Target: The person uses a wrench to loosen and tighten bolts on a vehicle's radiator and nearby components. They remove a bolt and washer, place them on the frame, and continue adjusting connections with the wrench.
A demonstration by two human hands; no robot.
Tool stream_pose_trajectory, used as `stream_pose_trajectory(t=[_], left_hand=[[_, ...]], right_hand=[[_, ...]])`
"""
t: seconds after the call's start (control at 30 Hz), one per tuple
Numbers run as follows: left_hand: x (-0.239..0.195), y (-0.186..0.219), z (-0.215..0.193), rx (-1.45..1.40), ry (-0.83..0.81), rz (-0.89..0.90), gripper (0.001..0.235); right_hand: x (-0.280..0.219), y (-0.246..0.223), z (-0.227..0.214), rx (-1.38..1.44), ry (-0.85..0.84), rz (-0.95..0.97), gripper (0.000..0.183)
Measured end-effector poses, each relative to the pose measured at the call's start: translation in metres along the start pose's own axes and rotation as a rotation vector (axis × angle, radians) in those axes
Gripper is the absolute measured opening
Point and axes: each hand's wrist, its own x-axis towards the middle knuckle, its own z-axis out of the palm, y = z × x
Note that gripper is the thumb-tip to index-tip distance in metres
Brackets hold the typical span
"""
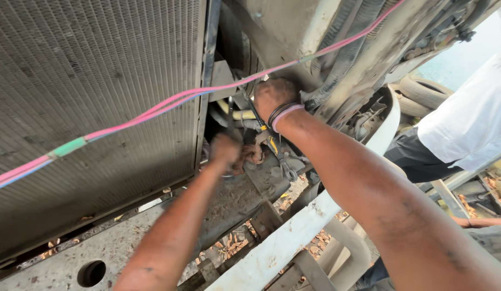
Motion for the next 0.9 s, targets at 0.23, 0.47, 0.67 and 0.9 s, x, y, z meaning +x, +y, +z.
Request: stream_pose_trajectory(t=[0.23, 0.47, 0.67, 0.9], left_hand=[[-0.066, 0.056, 0.004, -0.753, 0.109, -0.029, 0.019], [-0.100, 0.084, -0.029, -1.069, -0.013, 0.100, 0.018], [-0.058, 0.050, 0.000, -0.901, -0.042, -0.040, 0.018], [-0.015, 0.003, -0.095, -0.111, -0.188, 0.186, 0.021]], right_hand=[[0.019, -0.034, -0.004, 0.074, -0.086, 0.022, 0.022], [0.053, -0.076, -0.027, -0.003, -0.347, 0.103, 0.023], [0.040, -0.068, 0.003, -0.012, -0.136, 0.064, 0.020], [0.010, -0.025, 0.025, 0.043, -0.125, -0.095, 0.022]])
